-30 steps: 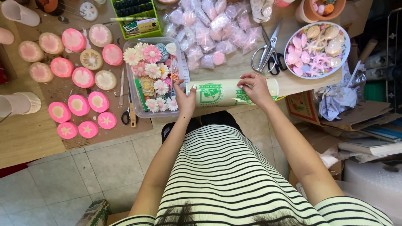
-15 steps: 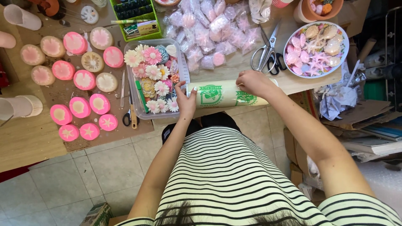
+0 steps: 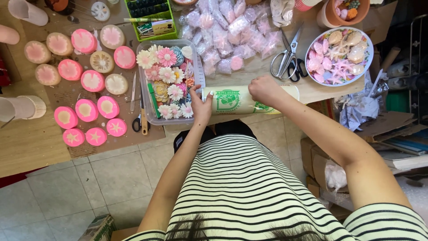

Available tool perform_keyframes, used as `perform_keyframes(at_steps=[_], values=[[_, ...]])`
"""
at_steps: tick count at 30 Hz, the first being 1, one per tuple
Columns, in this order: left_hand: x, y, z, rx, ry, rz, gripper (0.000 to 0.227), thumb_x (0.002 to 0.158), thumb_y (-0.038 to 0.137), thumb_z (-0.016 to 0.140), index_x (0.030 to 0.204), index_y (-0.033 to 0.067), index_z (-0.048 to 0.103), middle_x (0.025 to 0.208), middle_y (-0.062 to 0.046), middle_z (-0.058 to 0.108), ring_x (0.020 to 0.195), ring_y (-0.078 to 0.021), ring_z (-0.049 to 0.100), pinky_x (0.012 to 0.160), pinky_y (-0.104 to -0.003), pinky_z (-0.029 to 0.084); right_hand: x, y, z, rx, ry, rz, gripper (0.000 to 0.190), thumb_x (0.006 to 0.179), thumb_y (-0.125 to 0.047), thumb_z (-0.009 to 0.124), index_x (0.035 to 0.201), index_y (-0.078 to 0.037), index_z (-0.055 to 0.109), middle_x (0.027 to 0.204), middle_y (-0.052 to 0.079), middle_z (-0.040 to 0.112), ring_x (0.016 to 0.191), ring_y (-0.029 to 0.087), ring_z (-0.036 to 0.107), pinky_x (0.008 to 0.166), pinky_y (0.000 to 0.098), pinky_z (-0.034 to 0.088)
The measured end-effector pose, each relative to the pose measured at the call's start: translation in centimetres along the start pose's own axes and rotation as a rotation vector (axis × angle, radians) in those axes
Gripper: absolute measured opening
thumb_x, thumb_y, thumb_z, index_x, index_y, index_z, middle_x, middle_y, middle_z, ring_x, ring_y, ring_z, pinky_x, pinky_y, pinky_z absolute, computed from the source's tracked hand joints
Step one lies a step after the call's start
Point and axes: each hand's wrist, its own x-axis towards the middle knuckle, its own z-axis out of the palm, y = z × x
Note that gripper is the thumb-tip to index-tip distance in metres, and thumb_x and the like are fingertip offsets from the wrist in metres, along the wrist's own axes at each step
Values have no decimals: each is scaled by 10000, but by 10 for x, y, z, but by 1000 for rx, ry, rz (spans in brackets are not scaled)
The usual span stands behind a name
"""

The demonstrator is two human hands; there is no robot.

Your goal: The person is decorating flower-shaped candles by adding small decorative beads and wrapping them in plastic.

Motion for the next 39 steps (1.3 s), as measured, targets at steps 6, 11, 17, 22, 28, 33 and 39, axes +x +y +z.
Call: perform_keyframes(at_steps=[6,11,17,22,28,33,39], values=[[6,-9,4,13,9,-15,538,919,159,760,1340,99,432,891,-137,664,781,-252,645,717,-382,518,-19,17,-5,480,49,206,138,776,-179,709,816,-48,691,847,119,707,839,339,679,746,461,527],[11,-16,6,21,-1,-14,540,906,172,756,1330,102,429,897,-133,683,791,-251,672,725,-383,524,-22,22,5,840,86,275,160,838,-197,707,894,-48,685,890,122,718,857,298,683,772,400,531],[23,-14,5,160,-7,-5,567,899,180,765,1335,70,420,964,-218,645,872,-360,649,801,-461,511,-16,23,8,1011,-36,389,207,862,-200,743,991,-54,677,875,102,743,819,210,718,757,335,555],[10,42,8,623,181,303,701,801,209,788,1359,-12,427,1214,-296,575,1147,-446,531,990,-519,426,-12,15,7,908,3,412,161,833,-147,761,980,-84,778,855,66,758,777,168,724,742,321,562],[4,67,49,650,-368,589,475,811,303,796,1232,126,665,1249,-118,601,1232,-355,503,1056,-557,372,-22,14,-7,1032,103,477,110,865,-119,761,948,-50,742,788,78,711,705,178,648,676,326,523],[1,85,68,608,-306,604,399,709,294,851,1056,142,725,1106,-45,652,1130,-299,551,1029,-556,390,-30,24,-19,930,289,426,110,841,-92,786,935,-46,753,834,78,684,694,176,618,666,337,505],[-4,73,83,481,-158,658,311,791,231,829,1048,119,696,1009,-31,677,1028,-276,601,955,-463,441,-33,28,-21,932,369,445,110,844,-89,790,945,-58,762,819,75,662,691,173,609,660,340,503]])
